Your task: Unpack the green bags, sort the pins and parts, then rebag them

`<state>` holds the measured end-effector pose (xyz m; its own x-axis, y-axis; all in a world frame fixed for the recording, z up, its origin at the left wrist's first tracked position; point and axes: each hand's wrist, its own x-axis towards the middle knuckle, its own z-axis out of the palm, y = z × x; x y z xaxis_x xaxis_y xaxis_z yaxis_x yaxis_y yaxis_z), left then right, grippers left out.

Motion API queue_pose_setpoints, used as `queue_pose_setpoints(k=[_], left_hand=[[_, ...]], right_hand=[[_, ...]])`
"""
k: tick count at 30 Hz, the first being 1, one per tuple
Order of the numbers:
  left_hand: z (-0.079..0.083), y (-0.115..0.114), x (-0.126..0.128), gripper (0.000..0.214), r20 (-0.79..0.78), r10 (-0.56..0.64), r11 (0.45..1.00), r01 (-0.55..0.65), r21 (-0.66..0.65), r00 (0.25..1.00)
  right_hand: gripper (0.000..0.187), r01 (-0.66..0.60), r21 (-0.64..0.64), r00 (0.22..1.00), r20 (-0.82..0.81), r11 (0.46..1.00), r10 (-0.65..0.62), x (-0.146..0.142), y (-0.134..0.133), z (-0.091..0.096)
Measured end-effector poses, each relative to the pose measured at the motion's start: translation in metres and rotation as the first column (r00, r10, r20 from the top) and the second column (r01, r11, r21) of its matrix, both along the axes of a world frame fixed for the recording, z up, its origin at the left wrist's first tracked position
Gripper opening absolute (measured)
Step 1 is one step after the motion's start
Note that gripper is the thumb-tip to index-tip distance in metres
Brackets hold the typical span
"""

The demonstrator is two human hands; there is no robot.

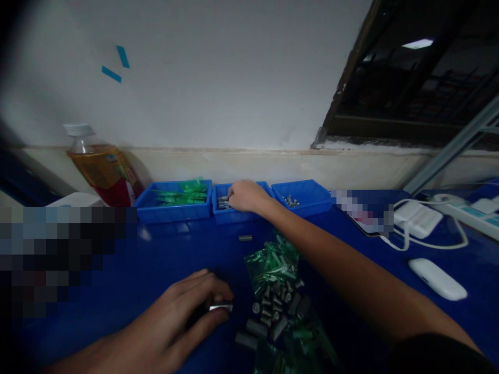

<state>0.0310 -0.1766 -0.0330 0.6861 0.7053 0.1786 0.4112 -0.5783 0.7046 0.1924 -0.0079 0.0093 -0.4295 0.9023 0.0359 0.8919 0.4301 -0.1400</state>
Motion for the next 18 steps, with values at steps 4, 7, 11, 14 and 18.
queue_pose_setpoints(k=[4, 7, 11, 14, 18], left_hand=[[0.0, 0.0, 0.001, 0.007, 0.075, 0.053, 0.999, -0.053, -0.012, 0.996], [0.001, 0.002, 0.002, 0.005, 0.115, 0.151, 0.988, -0.144, -0.061, 0.982], [0.002, 0.003, 0.003, 0.015, 0.156, 0.202, 0.975, -0.184, -0.124, 0.967], [0.003, 0.001, 0.003, 0.016, 0.202, 0.138, 0.988, -0.119, -0.101, 0.97], [0.003, -0.002, 0.001, 0.015, 0.227, 0.102, 0.994, -0.089, -0.066, 0.969]], right_hand=[[0.033, 0.0, 0.155, 0.998, -0.057, 0.988, 0.009, 0.012, -0.021, 0.006], [0.027, -0.04, 0.353, 0.968, -0.218, 0.935, 0.124, 0.028, -0.073, 0.002], [0.016, -0.138, 0.36, 0.92, -0.298, 0.923, 0.253, 0.04, -0.157, -0.018], [0.013, -0.2, 0.317, 0.914, -0.281, 0.927, 0.294, 0.034, -0.192, -0.029], [0.006, -0.237, 0.334, 0.907, -0.26, 0.912, 0.331, 0.022, -0.194, -0.031]])
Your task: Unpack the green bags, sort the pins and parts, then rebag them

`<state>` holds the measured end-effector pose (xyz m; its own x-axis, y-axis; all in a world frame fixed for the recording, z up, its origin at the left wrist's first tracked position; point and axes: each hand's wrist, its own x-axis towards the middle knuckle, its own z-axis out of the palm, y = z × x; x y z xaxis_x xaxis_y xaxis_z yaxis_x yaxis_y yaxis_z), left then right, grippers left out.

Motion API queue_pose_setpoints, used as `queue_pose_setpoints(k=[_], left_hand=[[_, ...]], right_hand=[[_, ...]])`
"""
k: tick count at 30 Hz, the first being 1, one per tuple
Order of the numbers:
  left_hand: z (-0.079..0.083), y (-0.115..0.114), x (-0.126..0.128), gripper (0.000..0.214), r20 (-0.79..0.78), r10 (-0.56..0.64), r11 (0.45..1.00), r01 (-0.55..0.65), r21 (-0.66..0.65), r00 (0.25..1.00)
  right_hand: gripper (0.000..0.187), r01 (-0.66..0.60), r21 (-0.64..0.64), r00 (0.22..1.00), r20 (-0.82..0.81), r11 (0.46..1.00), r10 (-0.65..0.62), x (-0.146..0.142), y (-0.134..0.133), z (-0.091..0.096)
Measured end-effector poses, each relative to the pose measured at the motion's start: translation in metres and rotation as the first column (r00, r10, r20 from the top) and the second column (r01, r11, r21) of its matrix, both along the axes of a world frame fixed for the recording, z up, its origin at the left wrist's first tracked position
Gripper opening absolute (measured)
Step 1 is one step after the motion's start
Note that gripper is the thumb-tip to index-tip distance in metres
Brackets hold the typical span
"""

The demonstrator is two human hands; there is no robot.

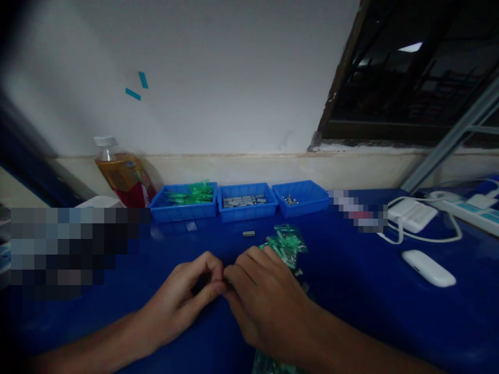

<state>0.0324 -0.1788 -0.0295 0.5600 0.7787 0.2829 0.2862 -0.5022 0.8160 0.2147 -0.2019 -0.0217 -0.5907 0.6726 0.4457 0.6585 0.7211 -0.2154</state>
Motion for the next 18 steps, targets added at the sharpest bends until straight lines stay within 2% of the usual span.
queue_pose_setpoints(k=[4, 8, 11, 13, 16, 18], left_hand=[[-0.0003, -0.0009, -0.0011, 0.012, -0.001, 0.008, 1.0, -0.008, -0.001, 1.0], [-0.001, -0.0027, -0.0019, 0.018, 0.006, 0.044, 0.992, -0.044, 0.114, 0.999], [-0.0005, -0.0041, -0.0021, 0.009, 0.012, 0.051, 0.985, -0.052, 0.165, 0.999], [0.0006, -0.0043, -0.0018, 0.006, 0.013, 0.052, 0.987, -0.053, 0.154, 0.999], [0.0027, -0.0033, -0.0012, 0.009, 0.009, 0.068, 0.991, -0.068, 0.117, 0.998], [0.0035, -0.0022, -0.001, 0.011, 0.009, 0.073, 0.993, -0.074, 0.089, 0.997]], right_hand=[[0.01, 0.028, -0.066, 0.998, -0.063, 0.997, -0.033, 0.0012, 0.0069, 0.0016], [0.019, 0.026, -0.128, 0.991, -0.126, 0.991, -0.043, 0.0044, 0.0059, 0.0019], [0.023, 0.003, -0.144, 0.991, -0.135, 0.99, -0.022, 0.0037, 0.0049, 0.0025], [0.023, 0.008, -0.14, 0.991, -0.13, 0.99, -0.027, 0.0035, 0.0044, 0.0024], [0.009, 0.045, -0.091, 0.991, -0.123, 0.995, -0.056, 0.0043, 0.0031, 0.0008], [0.015, 0.061, -0.03, 0.992, -0.111, 0.998, -0.064, 0.005, 0.0018, -0.0009]])
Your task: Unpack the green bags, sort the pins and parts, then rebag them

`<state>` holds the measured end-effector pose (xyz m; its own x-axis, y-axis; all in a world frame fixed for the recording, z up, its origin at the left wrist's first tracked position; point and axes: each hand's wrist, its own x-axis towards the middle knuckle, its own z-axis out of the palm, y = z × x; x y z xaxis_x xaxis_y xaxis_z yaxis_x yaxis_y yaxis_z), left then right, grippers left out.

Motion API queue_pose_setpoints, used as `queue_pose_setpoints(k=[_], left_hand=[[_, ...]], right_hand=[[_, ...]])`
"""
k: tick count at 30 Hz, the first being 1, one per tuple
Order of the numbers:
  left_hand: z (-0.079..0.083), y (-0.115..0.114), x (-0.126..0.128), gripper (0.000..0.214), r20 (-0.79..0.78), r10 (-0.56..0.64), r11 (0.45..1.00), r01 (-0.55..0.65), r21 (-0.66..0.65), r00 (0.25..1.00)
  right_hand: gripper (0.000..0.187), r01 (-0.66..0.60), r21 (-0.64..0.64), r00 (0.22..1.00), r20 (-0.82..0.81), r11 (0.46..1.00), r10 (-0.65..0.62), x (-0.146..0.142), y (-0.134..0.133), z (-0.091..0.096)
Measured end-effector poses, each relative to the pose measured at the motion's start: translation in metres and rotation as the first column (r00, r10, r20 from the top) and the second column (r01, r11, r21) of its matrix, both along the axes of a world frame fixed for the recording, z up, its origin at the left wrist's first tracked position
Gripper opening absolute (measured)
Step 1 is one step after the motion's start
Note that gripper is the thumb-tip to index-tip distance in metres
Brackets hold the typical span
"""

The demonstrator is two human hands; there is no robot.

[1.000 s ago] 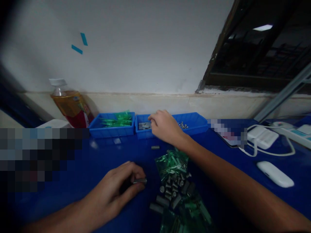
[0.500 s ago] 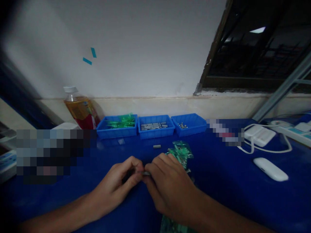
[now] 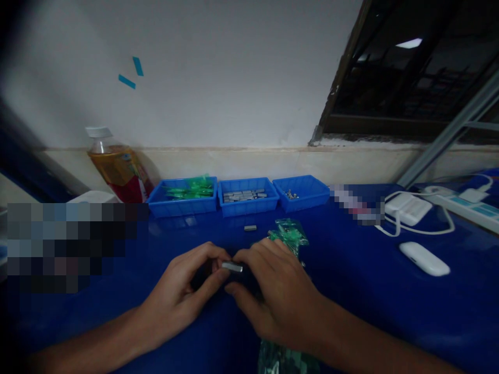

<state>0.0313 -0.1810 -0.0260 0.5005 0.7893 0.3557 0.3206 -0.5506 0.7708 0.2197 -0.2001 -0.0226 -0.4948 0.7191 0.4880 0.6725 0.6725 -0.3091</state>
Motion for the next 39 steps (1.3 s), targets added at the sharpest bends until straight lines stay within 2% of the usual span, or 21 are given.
queue_pose_setpoints(k=[4, 9, 12, 16, 19, 23, 26, 29, 32, 36, 39], left_hand=[[-0.0004, 0.0011, -0.0004, 0.016, -0.004, -0.016, 1.0, 0.016, -0.011, 1.0], [-0.0023, -0.0005, -0.0018, 0.012, 0.011, -0.026, 0.999, 0.026, -0.027, 1.0], [-0.003, -0.0015, -0.0014, 0.014, 0.013, -0.019, 0.999, 0.019, 0.03, 1.0], [-0.0031, -0.0017, -0.0001, 0.006, 0.001, -0.03, 0.998, 0.029, 0.061, 1.0], [-0.003, -0.0015, -0.0002, 0.008, -0.003, -0.001, 0.998, 0.001, 0.056, 1.0], [-0.0022, -0.0007, -0.001, 0.011, -0.024, 0.007, 0.998, -0.005, 0.067, 1.0], [-0.0019, -0.0004, -0.0018, 0.016, -0.048, 0.006, 0.998, -0.003, 0.07, 0.999], [-0.0027, -0.0014, -0.0027, 0.011, -0.017, -0.002, 0.999, 0.003, 0.049, 1.0], [-0.0035, -0.0027, -0.003, 0.019, 0.01, -0.029, 0.997, 0.028, 0.067, 1.0], [-0.0021, -0.0028, -0.0026, 0.008, 0.005, -0.031, 0.996, 0.031, 0.084, 0.999], [-0.0011, -0.002, -0.0027, 0.009, 0.011, 0.005, 0.997, -0.006, 0.082, 1.0]], right_hand=[[0.011, -0.002, 0.067, 0.999, 0.05, 0.998, -0.001, 0.0, -0.0018, -0.0021], [0.01, -0.015, 0.02, 0.998, 0.059, 1.0, 0.014, -0.0005, -0.0014, -0.0003], [0.013, -0.018, -0.013, 0.999, 0.05, 1.0, 0.019, -0.0003, -0.0009, 0.0008], [0.017, -0.018, -0.03, 0.999, 0.045, 0.999, 0.019, 0.0006, -0.0011, 0.0012], [0.01, -0.002, 0.007, 0.999, 0.042, 1.0, 0.002, 0.0016, -0.0015, 0.0002], [0.013, -0.005, 0.074, 0.999, 0.049, 0.997, 0.002, 0.0019, -0.0021, -0.0018], [0.01, -0.013, 0.068, 0.998, 0.062, 0.998, 0.009, 0.0012, -0.0021, -0.002], [0.009, -0.01, 0.061, 0.998, 0.063, 0.998, 0.006, 0.0005, -0.0014, -0.0004], [0.01, -0.023, 0.039, 0.998, 0.062, 0.999, 0.021, -0.0002, -0.001, 0.0023], [0.016, -0.033, 0.024, 0.996, 0.081, 0.999, 0.031, -0.0012, -0.0013, 0.0038], [0.009, -0.026, 0.063, 0.996, 0.085, 0.998, 0.02, -0.0012, -0.001, 0.0012]])
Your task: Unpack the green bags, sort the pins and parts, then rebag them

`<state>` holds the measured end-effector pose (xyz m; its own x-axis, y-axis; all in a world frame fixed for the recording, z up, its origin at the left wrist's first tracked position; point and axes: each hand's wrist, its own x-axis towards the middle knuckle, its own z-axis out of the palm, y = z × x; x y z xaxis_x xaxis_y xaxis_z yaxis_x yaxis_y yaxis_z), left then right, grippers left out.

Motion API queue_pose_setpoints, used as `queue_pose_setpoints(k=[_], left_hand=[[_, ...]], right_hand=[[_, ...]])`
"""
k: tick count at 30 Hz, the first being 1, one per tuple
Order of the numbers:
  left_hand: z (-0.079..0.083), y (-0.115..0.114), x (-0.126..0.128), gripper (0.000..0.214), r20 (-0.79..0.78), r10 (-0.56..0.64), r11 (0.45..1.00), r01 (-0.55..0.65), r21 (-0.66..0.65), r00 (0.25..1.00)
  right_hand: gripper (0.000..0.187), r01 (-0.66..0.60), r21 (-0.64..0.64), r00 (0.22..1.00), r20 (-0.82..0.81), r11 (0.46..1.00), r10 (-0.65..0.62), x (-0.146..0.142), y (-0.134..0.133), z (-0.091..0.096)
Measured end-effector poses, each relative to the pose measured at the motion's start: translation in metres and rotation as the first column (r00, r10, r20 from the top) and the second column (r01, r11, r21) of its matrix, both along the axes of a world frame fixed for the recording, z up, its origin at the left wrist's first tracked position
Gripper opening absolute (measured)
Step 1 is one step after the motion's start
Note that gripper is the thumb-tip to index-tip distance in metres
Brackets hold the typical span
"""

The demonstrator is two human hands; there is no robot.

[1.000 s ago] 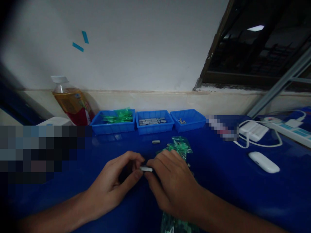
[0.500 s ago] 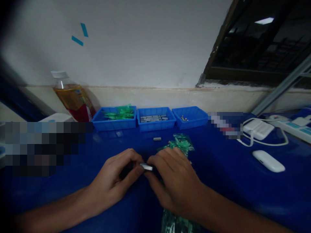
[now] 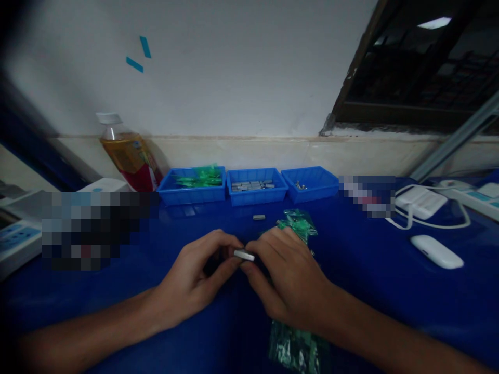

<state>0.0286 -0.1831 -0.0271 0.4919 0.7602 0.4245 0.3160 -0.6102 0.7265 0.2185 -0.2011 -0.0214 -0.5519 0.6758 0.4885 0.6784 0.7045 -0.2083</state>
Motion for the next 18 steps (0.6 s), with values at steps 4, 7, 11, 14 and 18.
queue_pose_setpoints(k=[4, 7, 11, 14, 18], left_hand=[[-0.0007, 0.001, -0.0001, 0.017, -0.019, 0.018, 1.0, -0.018, 0.006, 1.0], [-0.0014, 0.0009, 0.0005, 0.018, -0.035, 0.003, 1.0, -0.003, -0.001, 0.999], [-0.0028, -0.0003, 0.0014, 0.015, 0.0, -0.041, 0.999, 0.041, 0.028, 0.999], [-0.0045, 0.0001, 0.002, 0.01, -0.01, -0.045, 0.995, 0.046, 0.084, 0.999], [-0.0053, 0.0022, 0.0023, 0.01, -0.034, 0.005, 0.997, -0.003, 0.073, 0.999]], right_hand=[[0.015, 0.003, 0.092, 0.999, -0.038, 0.996, 0.001, 0.001, 0.0008, -0.0044], [0.01, -0.014, 0.11, 0.999, -0.038, 0.994, 0.018, 0.0032, 0.0011, -0.005], [0.008, -0.027, 0.038, 0.998, -0.049, 0.999, 0.029, 0.0075, 0.0021, -0.0028], [0.01, -0.03, -0.017, 0.999, -0.04, 0.999, 0.03, 0.0085, 0.0024, -0.0011], [0.01, 0.005, -0.014, 0.999, -0.05, 1.0, -0.005, 0.0057, 0.0015, -0.0005]])
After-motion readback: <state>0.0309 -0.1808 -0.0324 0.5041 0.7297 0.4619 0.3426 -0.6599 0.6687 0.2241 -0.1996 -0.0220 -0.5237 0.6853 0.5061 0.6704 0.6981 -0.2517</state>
